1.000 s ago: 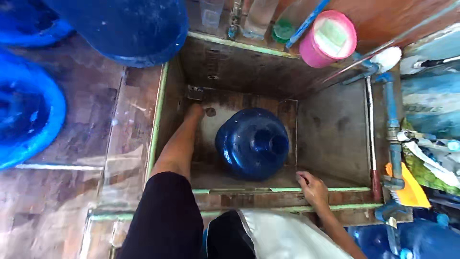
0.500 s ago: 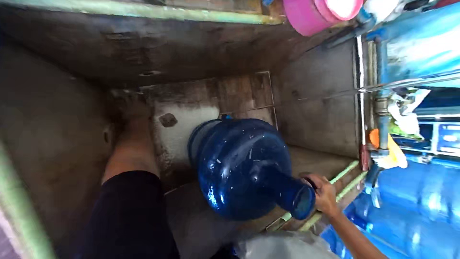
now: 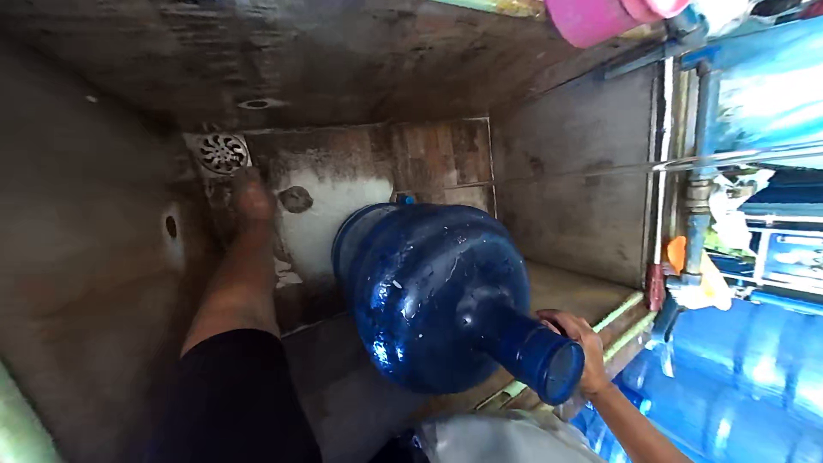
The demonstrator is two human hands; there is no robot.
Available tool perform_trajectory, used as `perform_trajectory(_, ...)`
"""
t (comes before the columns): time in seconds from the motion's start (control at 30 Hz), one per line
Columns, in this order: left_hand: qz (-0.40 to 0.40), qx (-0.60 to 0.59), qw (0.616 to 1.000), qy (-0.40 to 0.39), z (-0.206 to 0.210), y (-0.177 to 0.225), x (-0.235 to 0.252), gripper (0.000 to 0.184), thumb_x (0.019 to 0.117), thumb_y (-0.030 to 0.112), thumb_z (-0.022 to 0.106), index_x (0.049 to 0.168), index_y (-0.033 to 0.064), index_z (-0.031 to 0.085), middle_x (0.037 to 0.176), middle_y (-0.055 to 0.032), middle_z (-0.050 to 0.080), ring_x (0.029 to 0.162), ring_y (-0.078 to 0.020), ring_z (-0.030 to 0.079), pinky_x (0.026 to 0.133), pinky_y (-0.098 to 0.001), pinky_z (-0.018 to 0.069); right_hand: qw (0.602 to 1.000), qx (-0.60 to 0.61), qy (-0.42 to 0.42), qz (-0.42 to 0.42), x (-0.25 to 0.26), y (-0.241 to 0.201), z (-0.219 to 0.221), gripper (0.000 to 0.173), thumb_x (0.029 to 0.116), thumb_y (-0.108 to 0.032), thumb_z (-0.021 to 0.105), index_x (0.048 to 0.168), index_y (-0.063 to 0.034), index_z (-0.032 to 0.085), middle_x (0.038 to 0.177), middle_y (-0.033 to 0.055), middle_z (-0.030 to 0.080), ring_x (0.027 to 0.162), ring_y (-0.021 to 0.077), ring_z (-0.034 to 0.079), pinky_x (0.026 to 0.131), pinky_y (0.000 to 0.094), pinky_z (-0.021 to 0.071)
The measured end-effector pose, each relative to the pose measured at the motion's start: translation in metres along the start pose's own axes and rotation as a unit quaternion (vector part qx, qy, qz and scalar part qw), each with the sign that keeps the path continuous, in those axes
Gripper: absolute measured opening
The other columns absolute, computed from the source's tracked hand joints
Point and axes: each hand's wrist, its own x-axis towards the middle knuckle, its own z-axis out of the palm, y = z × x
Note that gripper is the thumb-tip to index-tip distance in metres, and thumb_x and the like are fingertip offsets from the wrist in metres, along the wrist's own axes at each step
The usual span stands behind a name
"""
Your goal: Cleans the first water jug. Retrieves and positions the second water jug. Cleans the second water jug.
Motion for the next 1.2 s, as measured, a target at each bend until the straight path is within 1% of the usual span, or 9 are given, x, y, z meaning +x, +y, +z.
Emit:
perform_trajectory(0.1,-0.084,-0.185,0.979,-0.009,0.009,0.014,-0.004,0.041,0.1046,0.018,0.056,0.136,-0.0073,0.054,0.135,-0.0322,0.058,0.126,-0.0442,0.057,0.108,-0.0591,0.0427,1.000,0.003,-0.003,-0.003,-0.001,-0.002,-0.001,0.052,0.0996,-0.037,0.043,0.099,0.0021,0.077,0.095,0.0199,0.076,0.090,0.0378,0.073,0.084,0.0566,0.0537)
perform_trajectory(0.23,-0.129,-0.524,0.833,-0.120,-0.004,0.041,-0.035,0.029,0.1051,0.011,0.046,0.132,0.0008,0.051,0.108,-0.0098,0.058,0.086,-0.0139,0.058,0.079,-0.0304,0.0525,1.000,0.026,-0.008,0.006,0.001,-0.008,-0.004,0.051,0.0979,-0.034,0.044,0.099,0.0052,0.076,0.095,0.0238,0.076,0.089,0.0438,0.072,0.083,0.0630,0.0512)
perform_trajectory(0.33,-0.002,-0.641,0.729,-0.242,-0.035,0.079,-0.068,0.018,0.1023,0.007,0.036,0.111,0.0132,0.051,0.089,0.0051,0.061,0.075,-0.0035,0.060,0.071,-0.0218,0.0535,0.999,0.025,-0.017,0.015,0.000,-0.005,-0.003,0.046,0.0974,-0.031,0.048,0.099,0.0049,0.076,0.093,0.0241,0.075,0.089,0.0457,0.072,0.083,0.0669,0.0504)
perform_trajectory(0.5,0.207,-0.609,0.662,-0.385,-0.094,0.164,-0.121,0.019,0.0893,0.012,0.047,0.092,0.0273,0.058,0.079,0.0113,0.066,0.067,0.0004,0.060,0.059,-0.0167,0.0508,0.988,0.054,-0.116,0.086,0.005,-0.015,-0.020,0.034,0.1018,-0.023,0.054,0.118,0.0000,0.073,0.111,0.0239,0.074,0.110,0.0449,0.068,0.100,0.0636,0.0460)
perform_trajectory(0.67,0.298,-0.474,0.727,-0.398,-0.141,0.233,-0.175,0.016,0.0925,0.021,0.046,0.091,0.0293,0.060,0.076,0.0127,0.063,0.062,0.0021,0.057,0.054,-0.0149,0.0478,0.980,0.074,-0.164,0.088,0.007,-0.013,-0.026,0.038,0.1046,-0.030,0.050,0.124,-0.0039,0.070,0.121,0.0212,0.071,0.121,0.0405,0.064,0.106,0.0590,0.0435)
perform_trajectory(0.8,0.295,-0.092,0.880,-0.360,-0.162,0.304,-0.252,0.011,0.0990,0.007,0.053,0.107,0.0025,0.059,0.073,0.0006,0.057,0.060,-0.0080,0.055,0.061,-0.0265,0.0509,0.967,0.147,-0.201,0.056,0.006,-0.008,-0.030,0.041,0.1065,-0.032,0.046,0.131,-0.0059,0.065,0.130,0.0217,0.067,0.128,0.0401,0.059,0.111,0.0592,0.0388)
perform_trajectory(0.97,0.345,0.113,0.851,-0.380,-0.113,0.423,-0.353,0.010,0.1025,0.007,0.055,0.107,-0.0008,0.060,0.076,0.0005,0.060,0.063,-0.0061,0.058,0.064,-0.0240,0.0535,0.918,0.364,0.085,-0.131,-0.027,-0.014,0.009,0.014,0.0924,-0.006,0.067,0.098,0.0033,0.076,0.093,0.0215,0.074,0.093,0.0393,0.073,0.087,0.0580,0.0569)
perform_trajectory(1.07,0.405,0.080,0.842,-0.348,-0.082,0.503,-0.391,0.017,0.1052,0.007,0.053,0.114,-0.0045,0.061,0.091,-0.0075,0.064,0.074,-0.0099,0.061,0.073,-0.0286,0.0546,0.851,0.449,0.076,-0.264,-0.048,0.002,0.009,0.014,0.0923,0.000,0.064,0.098,0.0060,0.075,0.104,0.0234,0.072,0.105,0.0404,0.068,0.096,0.0537,0.0520)
perform_trajectory(1.2,0.430,-0.073,0.834,-0.338,-0.013,0.612,-0.419,0.021,0.1089,0.013,0.045,0.117,-0.0023,0.057,0.087,-0.0038,0.063,0.069,-0.0087,0.062,0.069,-0.0278,0.0570,0.857,0.410,0.227,-0.216,-0.059,0.065,-0.006,0.015,0.0917,-0.004,0.063,0.097,0.0018,0.076,0.105,0.0191,0.073,0.104,0.0344,0.070,0.094,0.0443,0.0555)
